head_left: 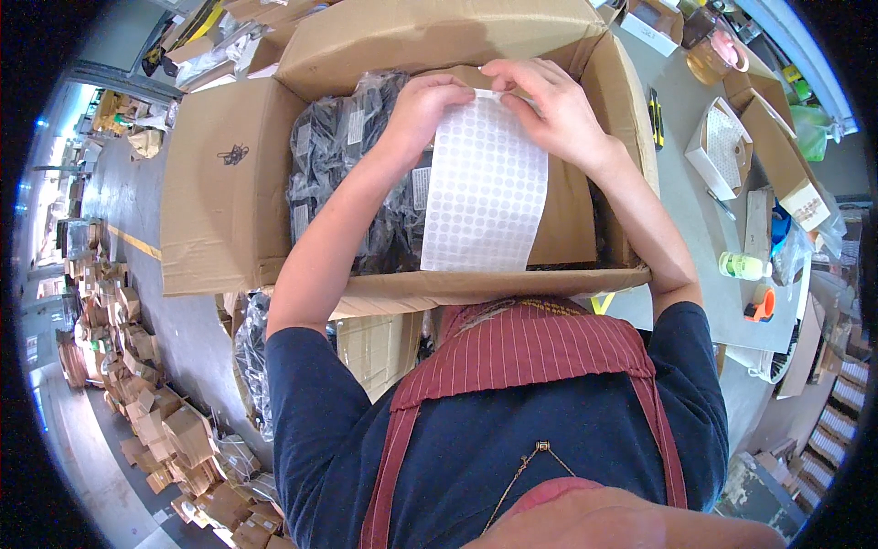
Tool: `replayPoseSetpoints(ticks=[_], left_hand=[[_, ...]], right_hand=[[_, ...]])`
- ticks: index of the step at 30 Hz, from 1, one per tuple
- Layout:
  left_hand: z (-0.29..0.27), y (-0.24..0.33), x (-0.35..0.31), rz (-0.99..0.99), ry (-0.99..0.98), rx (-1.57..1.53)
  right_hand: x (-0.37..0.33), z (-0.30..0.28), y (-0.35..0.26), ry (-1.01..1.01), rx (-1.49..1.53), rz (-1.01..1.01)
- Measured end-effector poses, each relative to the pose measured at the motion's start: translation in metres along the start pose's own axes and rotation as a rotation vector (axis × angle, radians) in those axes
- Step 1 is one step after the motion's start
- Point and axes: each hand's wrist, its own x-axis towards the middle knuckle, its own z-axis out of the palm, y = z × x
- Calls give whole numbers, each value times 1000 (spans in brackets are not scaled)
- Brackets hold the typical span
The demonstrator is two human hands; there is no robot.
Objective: The person sorts through a box of power cables, removing them from plastic bags and placing them back in the box while handling a sheet of white labels.
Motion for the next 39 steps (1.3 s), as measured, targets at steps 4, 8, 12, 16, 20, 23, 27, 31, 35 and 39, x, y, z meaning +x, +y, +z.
replayPoseSetpoints(ticks=[4,8,12,16,20,23,27,31,35,39], left_hand=[[3,4,-2,-8,13,3],[2,3,-2,11,-13,-58],[-1,-3,2,11,-40,-100],[3,-1,2,9,31,57],[6,-8,2,-12,77,169],[11,-10,1,8,74,226],[4,-22,5,154,82,432],[-4,-19,9,261,151,682],[-28,-24,15,374,308,1213],[-38,-31,10,287,401,1629]], right_hand=[[2,-2,-2,18,-170,-123],[5,-3,-6,71,-307,-259],[6,-6,-7,55,-340,-318],[4,-7,-8,63,-110,-197],[3,-6,-7,61,67,-32],[-1,0,0,-58,249,141],[-3,3,3,-155,260,287],[-6,4,16,-184,68,232],[-14,11,27,-224,-240,273],[-14,13,29,-178,-234,198]])
